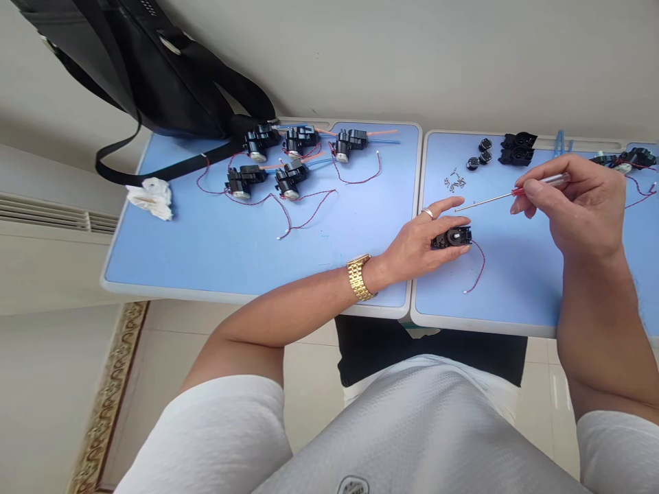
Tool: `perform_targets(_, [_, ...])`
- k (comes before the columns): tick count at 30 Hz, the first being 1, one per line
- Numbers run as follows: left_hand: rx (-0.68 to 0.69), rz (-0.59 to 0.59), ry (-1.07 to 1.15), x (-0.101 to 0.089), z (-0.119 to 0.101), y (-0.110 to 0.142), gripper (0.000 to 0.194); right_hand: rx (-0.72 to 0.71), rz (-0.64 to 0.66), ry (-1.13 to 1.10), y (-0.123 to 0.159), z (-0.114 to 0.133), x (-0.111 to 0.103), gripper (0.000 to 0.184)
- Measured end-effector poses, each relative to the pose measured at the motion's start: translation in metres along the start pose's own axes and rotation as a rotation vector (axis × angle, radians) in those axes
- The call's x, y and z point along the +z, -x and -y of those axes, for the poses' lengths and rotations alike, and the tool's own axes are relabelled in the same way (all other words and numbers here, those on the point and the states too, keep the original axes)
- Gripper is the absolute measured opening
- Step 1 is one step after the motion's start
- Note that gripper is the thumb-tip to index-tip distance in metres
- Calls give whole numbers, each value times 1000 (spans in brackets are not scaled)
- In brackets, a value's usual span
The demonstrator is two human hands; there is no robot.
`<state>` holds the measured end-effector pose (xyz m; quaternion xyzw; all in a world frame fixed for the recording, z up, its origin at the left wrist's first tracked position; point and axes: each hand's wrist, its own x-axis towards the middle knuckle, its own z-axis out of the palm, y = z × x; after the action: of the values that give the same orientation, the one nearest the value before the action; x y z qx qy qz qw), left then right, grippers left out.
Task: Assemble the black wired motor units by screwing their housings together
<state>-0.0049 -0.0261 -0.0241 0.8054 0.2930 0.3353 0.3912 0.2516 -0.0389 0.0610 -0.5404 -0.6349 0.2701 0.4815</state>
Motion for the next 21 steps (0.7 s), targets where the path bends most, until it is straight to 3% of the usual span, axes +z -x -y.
perform_targets(7, [72,-5,41,3,6,-1,52,-5,8,42,2,5,-2,9])
perform_targets(21, [48,21,17,5,9,1,49,-66,-38,6,0,1,-9,5])
